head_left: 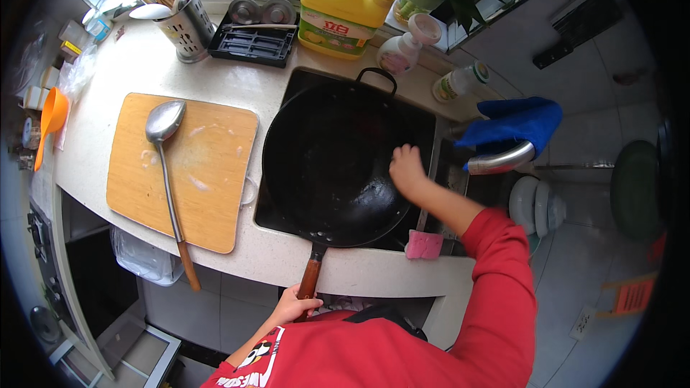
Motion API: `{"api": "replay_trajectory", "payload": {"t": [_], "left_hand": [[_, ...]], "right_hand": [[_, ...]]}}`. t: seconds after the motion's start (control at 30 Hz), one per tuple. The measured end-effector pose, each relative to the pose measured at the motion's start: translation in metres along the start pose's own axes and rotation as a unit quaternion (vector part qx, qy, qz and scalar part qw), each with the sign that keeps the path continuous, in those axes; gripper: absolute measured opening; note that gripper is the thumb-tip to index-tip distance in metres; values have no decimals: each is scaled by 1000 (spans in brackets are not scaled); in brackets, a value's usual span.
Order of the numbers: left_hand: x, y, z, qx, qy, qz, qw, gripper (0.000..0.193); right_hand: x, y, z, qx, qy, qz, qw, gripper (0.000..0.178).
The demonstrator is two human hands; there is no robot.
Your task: The person washes a wok and a ladle in a kitchen sink using a sponge and running water. They scrub the interior of the wok and the ladle, rinse them thoroughly, and then wipe the wooden cutting board with a blue cloth.
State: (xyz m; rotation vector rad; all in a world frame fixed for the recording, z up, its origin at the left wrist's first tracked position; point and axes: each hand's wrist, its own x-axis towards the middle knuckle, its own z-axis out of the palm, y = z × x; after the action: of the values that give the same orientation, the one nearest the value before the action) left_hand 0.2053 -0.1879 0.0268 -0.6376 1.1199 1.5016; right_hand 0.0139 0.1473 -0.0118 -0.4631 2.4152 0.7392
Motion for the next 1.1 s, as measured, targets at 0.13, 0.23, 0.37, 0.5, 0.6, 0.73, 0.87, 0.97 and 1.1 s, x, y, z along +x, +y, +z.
{"api": "replay_trajectory", "payload": {"t": [0.13,0.23,0.37,0.5,0.6,0.73,0.87,0.97,1.1], "left_hand": [[2,-8,-1,-7,7,16,1000,22],[-3,1,-1,-7,-6,0,1000,22],[0,-3,-1,-11,-7,5,1000,21],[2,-1,-4,-13,-17,4,1000,20],[0,4,-2,4,-20,-7,1000,21],[0,-2,-2,3,-9,-7,1000,21],[2,2,-5,-7,-19,0,1000,21],[1,2,-6,11,-27,-3,1000,21],[1,6,-4,61,-25,-19,998,20]], "right_hand": [[-41,-81,-47,527,-128,-146,827,32],[-23,-46,-57,327,-307,-114,886,27],[-6,-22,-6,79,-72,-3,994,28],[-34,-58,-48,425,-209,-131,871,33],[12,-27,-16,208,-160,7,965,26],[58,26,-33,21,170,65,983,20],[15,-34,5,120,46,104,986,31],[28,-42,4,261,-27,201,944,40],[106,-30,-52,477,256,332,773,33]]}}
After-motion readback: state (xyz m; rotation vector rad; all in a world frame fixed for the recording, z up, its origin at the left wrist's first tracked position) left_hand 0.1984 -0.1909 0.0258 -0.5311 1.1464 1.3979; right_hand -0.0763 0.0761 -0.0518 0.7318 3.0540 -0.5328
